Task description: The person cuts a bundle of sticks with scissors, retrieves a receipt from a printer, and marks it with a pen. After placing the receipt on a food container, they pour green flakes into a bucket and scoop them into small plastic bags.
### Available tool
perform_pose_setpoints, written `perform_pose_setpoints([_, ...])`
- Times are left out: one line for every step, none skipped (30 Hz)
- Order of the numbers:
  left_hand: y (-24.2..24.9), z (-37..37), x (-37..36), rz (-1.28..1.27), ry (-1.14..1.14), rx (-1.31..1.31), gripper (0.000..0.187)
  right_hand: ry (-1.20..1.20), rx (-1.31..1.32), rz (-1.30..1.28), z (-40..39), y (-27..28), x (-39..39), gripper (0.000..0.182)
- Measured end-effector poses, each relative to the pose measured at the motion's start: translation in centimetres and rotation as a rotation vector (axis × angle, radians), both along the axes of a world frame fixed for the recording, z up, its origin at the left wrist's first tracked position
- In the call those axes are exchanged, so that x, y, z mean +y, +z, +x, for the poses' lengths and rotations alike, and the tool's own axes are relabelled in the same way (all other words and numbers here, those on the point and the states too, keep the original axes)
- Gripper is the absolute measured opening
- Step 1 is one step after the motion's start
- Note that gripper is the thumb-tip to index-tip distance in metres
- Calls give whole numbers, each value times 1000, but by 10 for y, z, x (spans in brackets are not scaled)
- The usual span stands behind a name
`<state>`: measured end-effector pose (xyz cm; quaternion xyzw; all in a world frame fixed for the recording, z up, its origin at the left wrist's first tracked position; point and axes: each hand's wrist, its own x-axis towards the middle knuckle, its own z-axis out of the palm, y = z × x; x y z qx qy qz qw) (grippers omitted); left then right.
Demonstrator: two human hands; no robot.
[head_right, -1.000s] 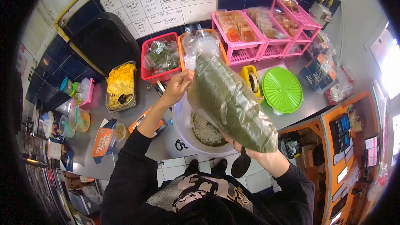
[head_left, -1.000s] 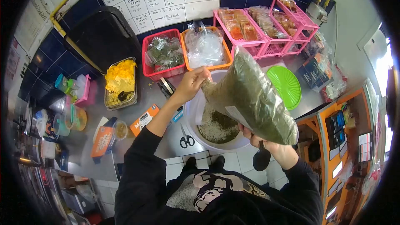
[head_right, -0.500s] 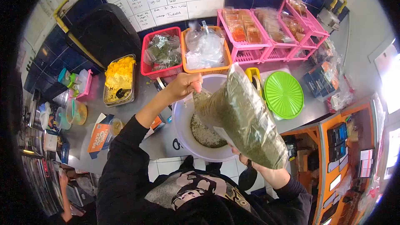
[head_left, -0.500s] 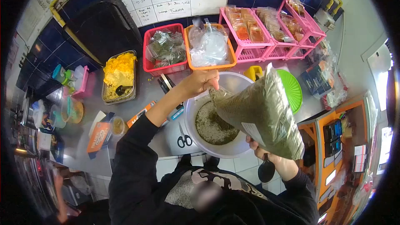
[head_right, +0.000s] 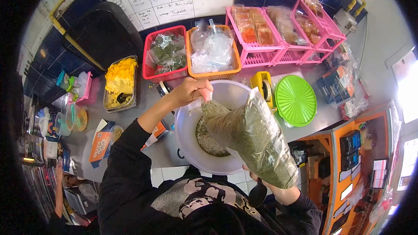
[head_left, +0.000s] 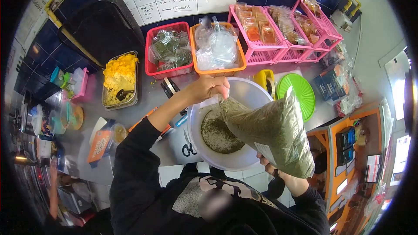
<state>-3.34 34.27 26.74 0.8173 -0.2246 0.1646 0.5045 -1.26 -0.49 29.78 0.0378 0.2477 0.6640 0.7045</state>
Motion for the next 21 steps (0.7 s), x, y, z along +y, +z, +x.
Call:
perform_pose_setpoints([2,-1,0,-4,4,11,14,-11,-20,-13,0,1,0,59])
perform_pose_setpoints([3,-2,0,-9,8,22,15,-17,-34,-27,1,2,-1,59])
perform_pose_setpoints([2,-1,1,-10,12,21,15,-22,-48,-44,1,2,-1,59])
perform_pose_setpoints([0,0,2,3,37,-16,16,-27,-62,-60,1,3,-1,58])
perform_pose_setpoints([-2,2,2,17,62,-53,17,-33,-79,-75,1,3,-2,58])
perform_pose_setpoints([-6,3,3,17,64,-55,17,-38,-94,-89,1,3,-2,58])
perform_pose_setpoints([-8,3,4,-1,87,-73,17,-41,-117,-107,1,4,-2,58])
perform_pose_setpoints([-11,4,5,-20,108,-90,17,-42,-134,-128,1,4,-2,58])
perform_pose_setpoints([-11,3,4,-21,112,-90,17,-49,-156,-149,1,4,-2,58])
perform_pose_setpoints([-10,3,3,-36,117,-84,17,-51,-182,-172,0,4,-3,58])
perform_pose_setpoints([-10,3,3,-52,122,-79,17,-54,-217,-206,-1,5,-4,58])
perform_pose_setpoints([-7,3,3,-53,123,-79,17,-58,-252,-241,-1,4,-5,58])
perform_pose_setpoints([-4,3,3,-47,119,-39,18,-58,-295,-281,-1,5,-4,58])
perform_pose_setpoints([-1,3,3,-40,113,1,21,-60,-342,-330,-1,5,-3,58])
perform_pose_setpoints([10,-1,0,-39,110,3,21,-51,-373,-380,1,4,-1,58])
perform_pose_setpoints([25,-6,-6,-177,55,163,29,-37,-390,-424,4,2,3,58])
perform_pose_setpoints([34,-10,-10,-313,-1,324,40,-14,-382,-442,7,0,7,58])
perform_pose_setpoints([35,-11,-11,-312,-3,325,40,25,-317,-450,12,-5,14,57])
perform_pose_setpoints([38,-13,-13,-185,-25,287,51,52,-233,-274,18,-13,14,55])
perform_pose_setpoints([41,-17,-16,-90,-38,230,59,51,-233,-272,19,-13,17,55])
perform_pose_setpoints([45,-21,-20,1,-48,168,68,74,-223,-335,19,-11,24,52])
